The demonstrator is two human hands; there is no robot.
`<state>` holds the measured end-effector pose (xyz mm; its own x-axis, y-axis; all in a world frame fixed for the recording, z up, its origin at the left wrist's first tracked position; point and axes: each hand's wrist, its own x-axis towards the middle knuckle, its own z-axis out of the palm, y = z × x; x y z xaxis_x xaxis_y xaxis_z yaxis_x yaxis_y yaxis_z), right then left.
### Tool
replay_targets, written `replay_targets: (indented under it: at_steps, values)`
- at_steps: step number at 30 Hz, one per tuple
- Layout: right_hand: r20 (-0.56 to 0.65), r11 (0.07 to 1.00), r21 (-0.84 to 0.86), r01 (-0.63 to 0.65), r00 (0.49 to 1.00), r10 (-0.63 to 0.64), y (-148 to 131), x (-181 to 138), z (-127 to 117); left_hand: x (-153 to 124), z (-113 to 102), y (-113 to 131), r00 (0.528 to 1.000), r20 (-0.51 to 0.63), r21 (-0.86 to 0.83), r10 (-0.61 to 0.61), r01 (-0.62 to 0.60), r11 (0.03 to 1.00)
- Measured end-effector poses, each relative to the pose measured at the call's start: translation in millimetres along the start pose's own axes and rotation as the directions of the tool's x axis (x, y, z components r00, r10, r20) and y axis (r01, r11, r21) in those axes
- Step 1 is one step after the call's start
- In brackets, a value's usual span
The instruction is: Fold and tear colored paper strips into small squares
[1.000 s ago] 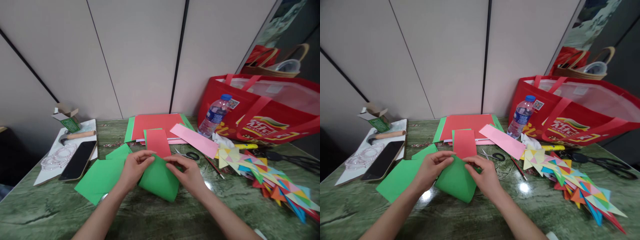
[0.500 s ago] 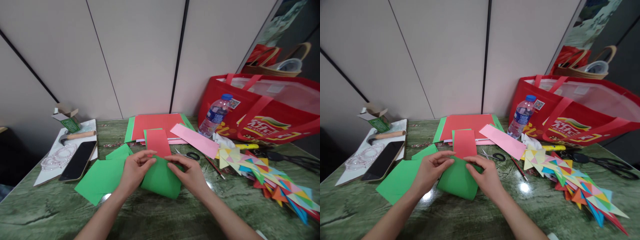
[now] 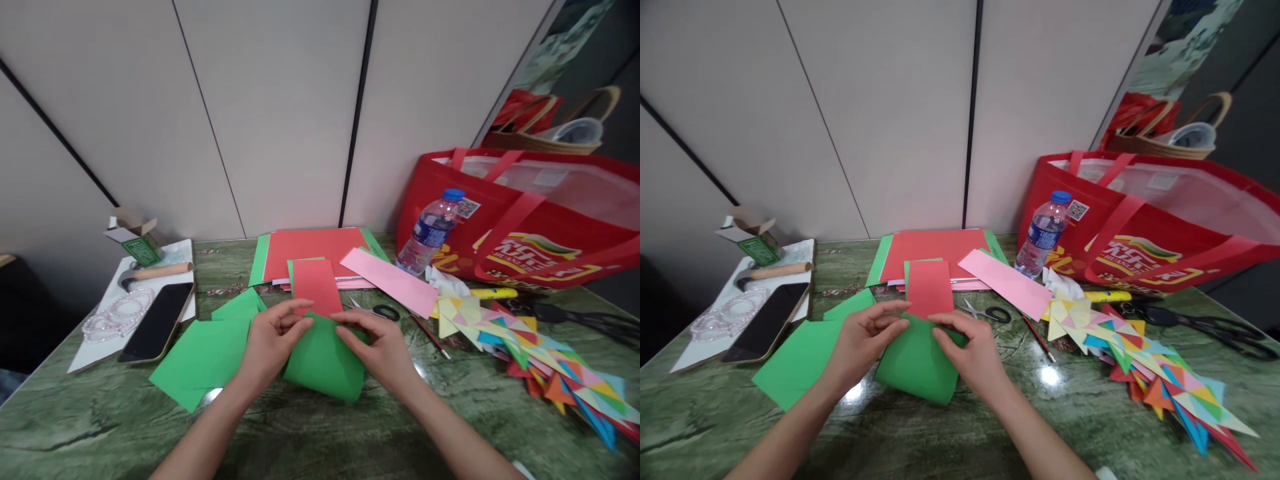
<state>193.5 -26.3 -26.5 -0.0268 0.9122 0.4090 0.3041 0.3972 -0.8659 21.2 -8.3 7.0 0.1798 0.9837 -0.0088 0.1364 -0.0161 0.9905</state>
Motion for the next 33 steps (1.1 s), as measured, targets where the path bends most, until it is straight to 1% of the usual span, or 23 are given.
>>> replay_targets:
  at_steps: [3,12,17,24,28,33]
  values:
    - [-0.008,1.0,0.004,-0.013,1.0,0.013,0.2,-0.5,0.1,0.5,-0.5,0.3,1.0,0.006,0.008,0.011,-0.011,1.0]
    - [-0.019,0.999,-0.023,0.045,0.999,-0.045,-1.0,0.8,-1.6,-1.0,-0.2,1.6,1.0,0.011,0.011,0.02,-0.02,1.0]
    - [-0.043,0.999,-0.024,0.023,0.999,-0.024,-1.0,-0.4,-0.9,-1.3,-1.0,0.4,0.999,0.019,0.047,0.044,-0.044,0.998]
    - [-0.1,0.998,0.053,-0.024,0.995,0.029,-2.7,-1.4,-0.7,-1.1,-0.3,2.1,0.994,-0.048,0.053,0.093,-0.091,0.994]
    - [-0.108,0.999,0.045,-0.031,0.993,0.036,-2.9,-1.1,-3.3,0.0,-3.1,1.4,0.985,-0.094,0.067,0.142,-0.136,0.988]
    - [-0.124,0.999,0.009,-0.039,0.991,0.04,-1.2,-1.0,-5.0,0.2,-4.9,0.2,0.985,-0.109,0.045,0.13,-0.126,0.991]
